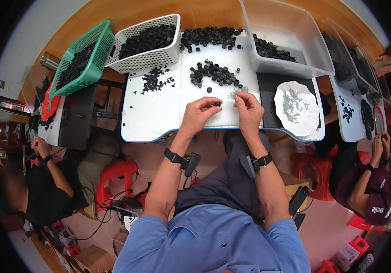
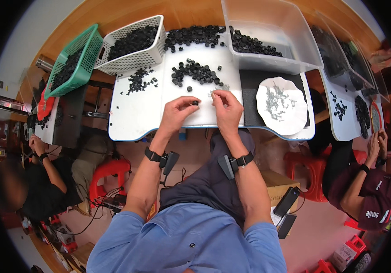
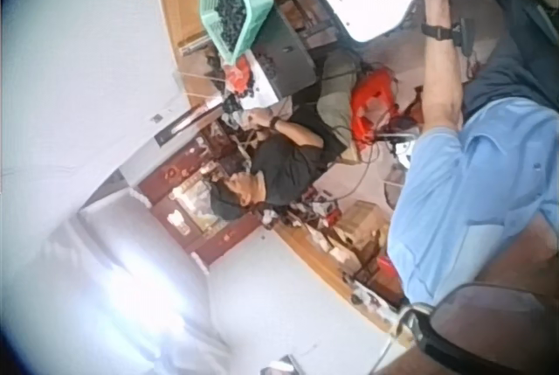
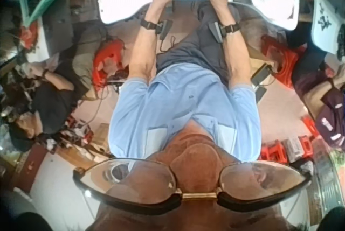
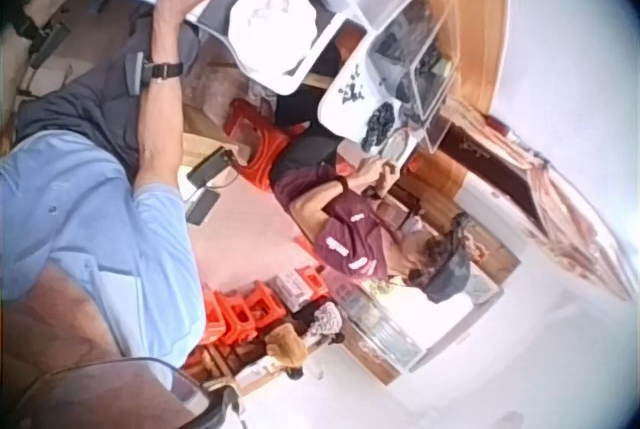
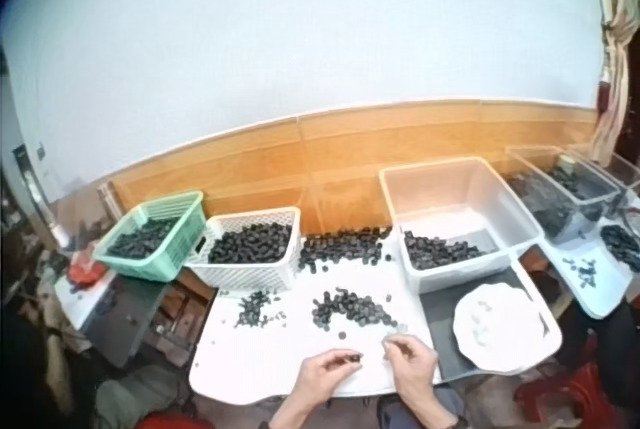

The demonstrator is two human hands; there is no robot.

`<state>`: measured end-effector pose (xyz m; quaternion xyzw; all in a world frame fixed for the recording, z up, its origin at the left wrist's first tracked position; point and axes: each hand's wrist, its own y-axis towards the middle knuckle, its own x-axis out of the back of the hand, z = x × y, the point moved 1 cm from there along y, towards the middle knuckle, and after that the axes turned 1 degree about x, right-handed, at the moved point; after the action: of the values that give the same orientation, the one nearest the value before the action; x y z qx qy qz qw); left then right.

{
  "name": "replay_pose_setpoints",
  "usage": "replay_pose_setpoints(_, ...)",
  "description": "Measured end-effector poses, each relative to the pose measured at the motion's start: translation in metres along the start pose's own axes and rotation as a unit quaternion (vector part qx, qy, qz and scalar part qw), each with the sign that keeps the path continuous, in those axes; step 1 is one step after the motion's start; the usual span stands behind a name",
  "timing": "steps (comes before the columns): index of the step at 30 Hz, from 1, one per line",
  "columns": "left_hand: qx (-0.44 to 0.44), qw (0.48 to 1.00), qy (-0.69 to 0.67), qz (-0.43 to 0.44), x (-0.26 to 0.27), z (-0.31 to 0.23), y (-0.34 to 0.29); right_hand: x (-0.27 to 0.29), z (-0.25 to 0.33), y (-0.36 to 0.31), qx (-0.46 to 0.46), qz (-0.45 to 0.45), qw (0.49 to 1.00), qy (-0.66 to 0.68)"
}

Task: Assembling small black plastic components by hand at a workstation.

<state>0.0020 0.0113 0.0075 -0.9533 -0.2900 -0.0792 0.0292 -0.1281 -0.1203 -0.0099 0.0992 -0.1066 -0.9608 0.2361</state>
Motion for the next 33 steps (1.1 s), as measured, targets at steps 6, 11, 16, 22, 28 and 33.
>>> replay_pose_setpoints(6, -0.029, 0.999, -0.009, -0.018, -0.009, 0.017, -0.004, 0.008, -0.001, -0.006, 0.013, 0.008, 0.999, -0.039)
replay_pose_setpoints(11, -0.054, 0.993, 0.026, -0.104, 0.026, -0.021, 0.011, 0.013, -0.005, -0.012, 0.018, 0.015, 0.998, -0.061)
replay_pose_setpoints(16, -0.278, 0.906, 0.195, -0.251, 0.110, -0.097, 0.075, 0.006, -0.002, -0.007, 0.019, 0.023, 0.998, -0.049)
replay_pose_setpoints(22, -0.182, 0.933, 0.310, -0.035, 0.094, -0.086, 0.088, 0.003, -0.002, 0.001, 0.028, -0.001, 0.999, -0.030)
replay_pose_setpoints(28, -0.117, 0.930, 0.340, 0.075, 0.033, -0.045, 0.052, 0.003, -0.001, -0.004, 0.029, 0.011, 0.998, -0.051)
replay_pose_setpoints(33, -0.092, 0.925, 0.366, 0.036, 0.023, -0.034, 0.051, 0.005, 0.001, -0.005, 0.029, 0.011, 0.998, -0.060)
